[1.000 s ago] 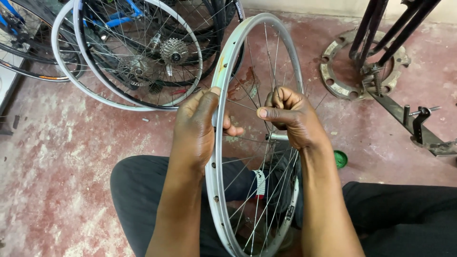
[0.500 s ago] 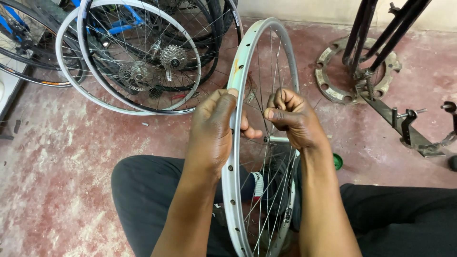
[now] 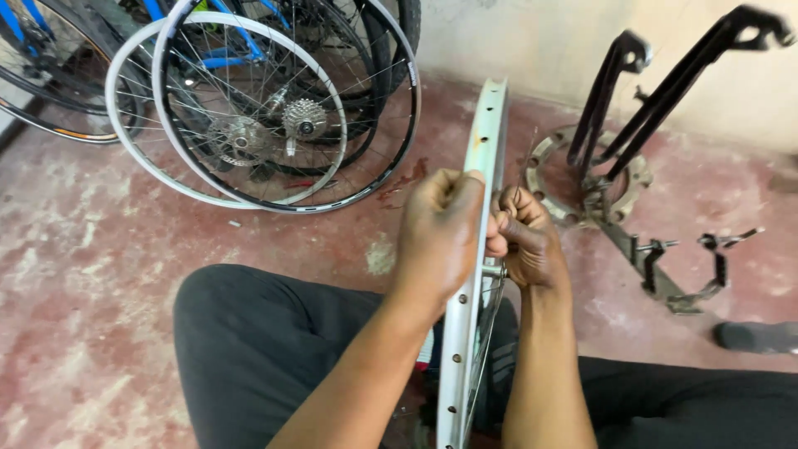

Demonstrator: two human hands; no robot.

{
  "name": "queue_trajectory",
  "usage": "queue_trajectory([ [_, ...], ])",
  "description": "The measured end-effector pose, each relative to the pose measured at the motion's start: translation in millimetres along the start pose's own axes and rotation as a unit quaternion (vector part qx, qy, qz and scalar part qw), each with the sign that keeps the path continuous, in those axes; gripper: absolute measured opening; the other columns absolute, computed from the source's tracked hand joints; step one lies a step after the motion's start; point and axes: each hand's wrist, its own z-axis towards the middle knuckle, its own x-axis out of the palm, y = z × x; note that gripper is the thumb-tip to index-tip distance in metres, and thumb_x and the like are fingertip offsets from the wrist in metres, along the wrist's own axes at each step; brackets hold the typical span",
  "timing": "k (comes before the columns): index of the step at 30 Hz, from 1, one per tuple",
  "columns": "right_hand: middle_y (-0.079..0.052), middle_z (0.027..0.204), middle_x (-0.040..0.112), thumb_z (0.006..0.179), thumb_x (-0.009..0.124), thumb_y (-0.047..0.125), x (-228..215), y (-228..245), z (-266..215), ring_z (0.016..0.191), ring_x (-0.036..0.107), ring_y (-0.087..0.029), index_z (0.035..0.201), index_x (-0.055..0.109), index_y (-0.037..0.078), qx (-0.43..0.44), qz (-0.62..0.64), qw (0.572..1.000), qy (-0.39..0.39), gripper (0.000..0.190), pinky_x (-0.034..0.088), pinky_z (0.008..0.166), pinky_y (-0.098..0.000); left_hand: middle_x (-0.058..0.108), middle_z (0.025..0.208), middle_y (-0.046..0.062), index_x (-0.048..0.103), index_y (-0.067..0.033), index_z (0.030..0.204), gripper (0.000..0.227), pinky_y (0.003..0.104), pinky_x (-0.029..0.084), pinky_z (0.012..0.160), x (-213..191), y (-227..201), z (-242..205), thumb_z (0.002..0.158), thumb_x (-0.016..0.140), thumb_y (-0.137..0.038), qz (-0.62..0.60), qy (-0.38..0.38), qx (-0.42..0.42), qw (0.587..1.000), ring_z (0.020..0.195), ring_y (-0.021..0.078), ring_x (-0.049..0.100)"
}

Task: The person sits on the floor and laces a bicycle wheel by inserting spokes into the hub and rim. They thread the spoke ends through the rim holes and secure them with nipples, rotating the wheel to continue the process.

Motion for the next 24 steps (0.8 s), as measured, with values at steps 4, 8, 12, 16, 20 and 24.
queue_trajectory([
  [4,0.005,0.051,0.041,0.081,0.074,0.009,-23.2,13.2,-3.9,0.037,0.04,0.003,0.074,0.039,0.012,0.011,0.053,0.998,-0.012,0.036,0.036,0.035,-0.0082,0.054,0.052,0.019,0.059,-0.0003,0.08,0.019,0.042,0.059,0.044,24.8,9.4,-7.7,0.084,0.062,-0.019,-0.097,0.024,-0.032,0.995,0.043,0.0247,0.06],
  [8,0.001,0.054,0.052,0.074,0.082,0.023,-6.9,31.3,-10.4,0.04,0.05,0.0,0.077,0.045,0.011,-0.022,0.04,0.998,-0.052,0.039,0.046,0.04,-0.0113,0.06,0.068,0.02,0.06,0.0012,0.087,0.038,0.041,0.062,0.056,30.5,29.8,-4.7,0.085,0.071,-0.035,-0.154,0.053,-0.03,0.986,0.066,0.0227,0.065],
  [12,-0.003,0.057,0.056,0.069,0.086,0.03,-6.2,31.4,-9.6,0.041,0.056,-0.006,0.078,0.048,0.009,-0.016,0.032,0.998,-0.052,0.044,0.051,0.042,-0.0159,0.059,0.076,0.005,0.063,-0.0086,0.092,0.038,0.035,0.063,0.069,22.1,33.3,-10.5,0.1,0.054,-0.045,-0.168,0.082,0.013,0.982,0.078,0.0115,0.063],
  [16,-0.003,0.056,0.054,0.075,0.083,0.023,-14.2,19.3,-6.7,0.041,0.054,-0.007,0.078,0.048,0.008,-0.015,0.038,0.998,-0.052,0.038,0.05,0.042,-0.0156,0.063,0.085,0.006,0.065,-0.0077,0.106,0.014,0.026,0.055,0.075,15.2,47.1,-10.4,0.099,0.059,-0.018,-0.162,0.093,0.075,0.98,0.085,0.0107,0.061],
  [20,-0.008,0.06,0.06,0.079,0.079,0.022,6.4,28.3,-5.2,0.045,0.062,-0.012,0.084,0.052,0.004,-0.01,0.039,0.998,-0.053,0.032,0.054,0.047,-0.0186,0.065,0.086,0.006,0.067,-0.0066,0.111,0.016,0.025,0.052,0.082,12.8,42.0,-11.4,0.096,0.063,-0.01,-0.157,0.094,0.109,0.977,0.088,0.0107,0.058],
  [24,-0.01,0.062,0.062,0.08,0.077,0.02,-4.4,24.1,-8.8,0.048,0.064,-0.014,0.087,0.055,0.002,-0.003,0.034,0.998,-0.05,0.029,0.055,0.05,-0.0195,0.054,0.073,-0.001,0.069,-0.0081,0.097,0.007,0.024,0.052,0.074,14.9,34.1,-11.3,0.093,0.068,-0.014,-0.149,0.066,0.119,0.979,0.078,0.006,0.051],
])
